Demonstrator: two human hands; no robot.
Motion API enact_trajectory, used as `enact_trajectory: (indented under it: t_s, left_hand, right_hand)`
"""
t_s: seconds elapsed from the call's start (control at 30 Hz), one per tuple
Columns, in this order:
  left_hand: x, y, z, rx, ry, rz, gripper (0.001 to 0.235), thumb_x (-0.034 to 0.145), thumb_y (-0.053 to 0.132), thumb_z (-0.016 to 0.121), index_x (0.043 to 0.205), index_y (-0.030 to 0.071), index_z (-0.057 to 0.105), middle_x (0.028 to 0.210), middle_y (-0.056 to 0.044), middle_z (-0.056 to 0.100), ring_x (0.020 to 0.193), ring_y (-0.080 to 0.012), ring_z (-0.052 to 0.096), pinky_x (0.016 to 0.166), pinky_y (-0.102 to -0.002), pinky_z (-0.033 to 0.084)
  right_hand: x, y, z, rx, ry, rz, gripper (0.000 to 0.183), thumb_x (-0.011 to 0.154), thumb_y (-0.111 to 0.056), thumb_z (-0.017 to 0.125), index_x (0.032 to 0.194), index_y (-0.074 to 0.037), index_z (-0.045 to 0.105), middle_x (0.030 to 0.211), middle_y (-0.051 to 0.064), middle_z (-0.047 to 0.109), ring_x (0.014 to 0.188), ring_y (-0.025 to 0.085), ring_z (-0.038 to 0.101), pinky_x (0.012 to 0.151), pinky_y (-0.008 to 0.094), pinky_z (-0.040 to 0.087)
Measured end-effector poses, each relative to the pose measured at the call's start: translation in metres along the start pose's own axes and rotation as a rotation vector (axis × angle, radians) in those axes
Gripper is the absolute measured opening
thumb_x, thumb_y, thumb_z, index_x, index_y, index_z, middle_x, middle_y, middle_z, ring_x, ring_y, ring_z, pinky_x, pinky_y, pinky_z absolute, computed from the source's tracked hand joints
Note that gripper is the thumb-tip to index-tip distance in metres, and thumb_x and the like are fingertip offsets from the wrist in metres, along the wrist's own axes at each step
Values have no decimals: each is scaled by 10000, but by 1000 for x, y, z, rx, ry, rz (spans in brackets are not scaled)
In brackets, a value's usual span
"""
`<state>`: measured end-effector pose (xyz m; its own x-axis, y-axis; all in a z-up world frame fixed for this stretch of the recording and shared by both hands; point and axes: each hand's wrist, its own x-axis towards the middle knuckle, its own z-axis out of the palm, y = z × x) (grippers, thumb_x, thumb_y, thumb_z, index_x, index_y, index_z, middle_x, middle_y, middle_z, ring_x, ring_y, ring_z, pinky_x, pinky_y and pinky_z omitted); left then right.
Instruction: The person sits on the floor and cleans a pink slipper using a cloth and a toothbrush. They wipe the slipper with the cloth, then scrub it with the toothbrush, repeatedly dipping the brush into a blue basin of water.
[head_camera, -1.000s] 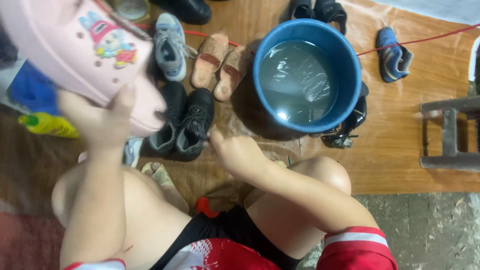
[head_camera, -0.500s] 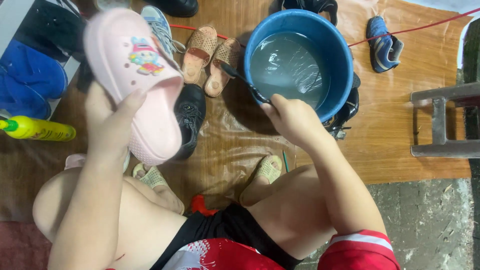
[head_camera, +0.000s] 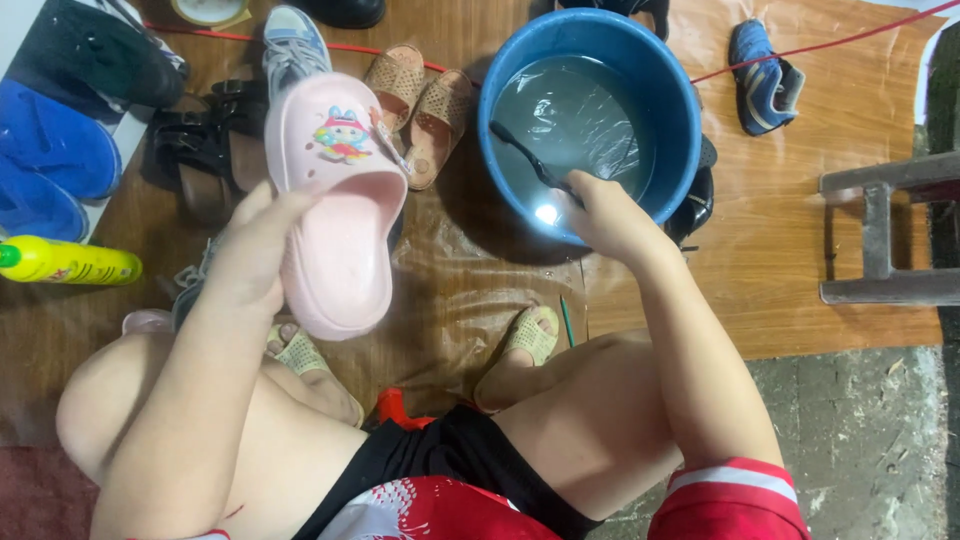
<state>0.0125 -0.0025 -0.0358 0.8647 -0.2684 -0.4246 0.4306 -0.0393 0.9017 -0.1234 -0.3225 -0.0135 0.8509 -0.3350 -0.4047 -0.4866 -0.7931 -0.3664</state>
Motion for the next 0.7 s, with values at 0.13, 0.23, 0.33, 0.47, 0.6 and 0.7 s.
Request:
enact_trajectory:
  t_s: [0.13, 0.23, 0.33, 0.47, 0.6, 0.7]
  left_hand:
    - [-28, 41, 27, -224, 24, -241, 387, 807, 309, 781, 1123, 93, 722, 965, -72, 691, 895, -160, 668, 819, -356, 594]
    - [-46, 63, 39, -293, 39, -287, 419, 763, 329, 761, 1119, 111, 735, 968, -54, 710, 902, -155, 689, 805, -360, 588]
    - [-28, 42, 14, -362, 38, -263, 389, 776, 345, 765, 1113, 152, 742, 1013, -38, 748, 931, -164, 751, 825, -330, 621]
    - [-9, 21, -9, -629, 72, -55, 478, 741, 230, 648, 1158, 5, 710, 1086, -133, 748, 983, -269, 725, 941, -317, 581]
    - [-22, 46, -23, -830, -179, 340, 657, 830, 357, 631, 1415, 63, 568, 1357, -142, 619, 1330, -327, 587, 1194, -433, 496]
    - [-34, 65, -23, -923, -58, 331, 854, 763, 347, 625, 1548, 34, 495, 1534, -194, 577, 1501, -390, 546, 1318, -499, 470]
  right_hand:
    - [45, 52, 35, -210, -59, 87, 351, 957, -11, 518, 1296, 41, 593, 989, 330, 726, 936, 464, 748, 745, 557, 603]
    - [70, 90, 66, -244, -99, 178, 391, 926, -17, 528, 1302, 58, 603, 1018, 339, 726, 976, 477, 741, 771, 580, 598]
    - [115, 134, 115, -334, -108, 174, 403, 887, -37, 558, 1275, 15, 650, 1010, 292, 736, 983, 443, 745, 788, 581, 594]
    - [125, 94, 106, -416, -324, 243, 506, 891, -75, 417, 1375, -129, 555, 1242, 165, 693, 1100, 374, 675, 889, 495, 571]
    - [147, 100, 122, -258, -270, 358, 351, 897, -13, 454, 1184, -40, 654, 1132, 174, 705, 1002, 367, 681, 860, 447, 556]
    - [157, 80, 105, 71, -59, 410, 426, 972, -256, 421, 1381, -143, 464, 1377, 110, 531, 1240, 324, 493, 1054, 469, 368]
